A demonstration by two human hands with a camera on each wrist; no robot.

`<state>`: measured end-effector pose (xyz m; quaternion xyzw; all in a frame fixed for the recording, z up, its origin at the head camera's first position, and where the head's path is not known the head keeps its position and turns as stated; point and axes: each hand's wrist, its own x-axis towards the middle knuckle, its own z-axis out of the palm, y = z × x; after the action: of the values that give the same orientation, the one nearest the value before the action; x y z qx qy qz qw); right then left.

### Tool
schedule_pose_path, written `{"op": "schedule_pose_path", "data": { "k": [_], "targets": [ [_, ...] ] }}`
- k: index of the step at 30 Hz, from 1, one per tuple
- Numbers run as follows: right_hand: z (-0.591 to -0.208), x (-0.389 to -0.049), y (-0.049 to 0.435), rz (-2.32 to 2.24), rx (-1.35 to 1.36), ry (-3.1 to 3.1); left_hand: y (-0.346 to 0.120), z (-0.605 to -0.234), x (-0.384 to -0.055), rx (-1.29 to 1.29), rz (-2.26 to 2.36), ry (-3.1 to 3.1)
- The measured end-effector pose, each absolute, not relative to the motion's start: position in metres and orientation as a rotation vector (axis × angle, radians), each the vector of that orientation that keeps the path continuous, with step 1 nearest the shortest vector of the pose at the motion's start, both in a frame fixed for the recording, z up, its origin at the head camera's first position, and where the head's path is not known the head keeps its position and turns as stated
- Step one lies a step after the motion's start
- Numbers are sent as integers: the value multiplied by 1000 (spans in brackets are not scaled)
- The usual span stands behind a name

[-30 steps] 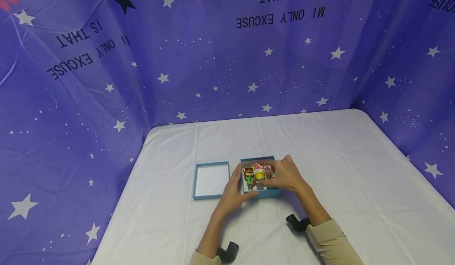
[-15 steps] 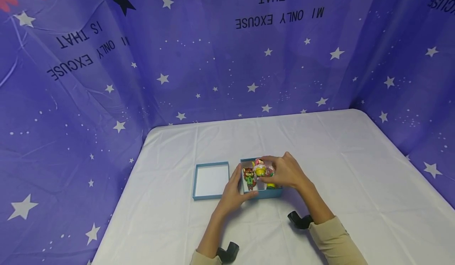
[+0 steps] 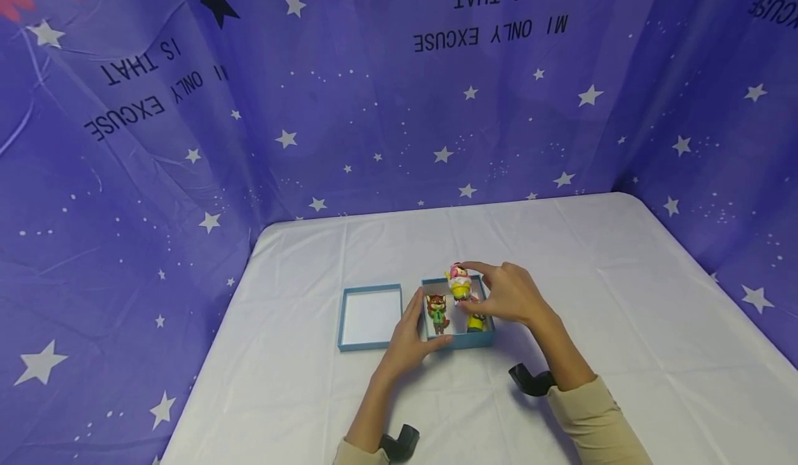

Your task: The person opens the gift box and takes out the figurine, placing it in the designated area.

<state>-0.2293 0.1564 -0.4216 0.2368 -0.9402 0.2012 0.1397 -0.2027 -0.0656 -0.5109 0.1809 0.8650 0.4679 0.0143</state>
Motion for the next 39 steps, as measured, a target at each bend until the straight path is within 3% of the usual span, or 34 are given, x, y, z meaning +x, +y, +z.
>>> {"op": "schedule_pose_path", "data": {
  "k": [16,39],
  "targets": [
    [-397,-229,178,495,666,-2495,-66,-513,-204,571,1454,2697],
    [-429,-239,241,567,574,-2639,-66,-513,-201,564,1449,2686]
  ]
}}
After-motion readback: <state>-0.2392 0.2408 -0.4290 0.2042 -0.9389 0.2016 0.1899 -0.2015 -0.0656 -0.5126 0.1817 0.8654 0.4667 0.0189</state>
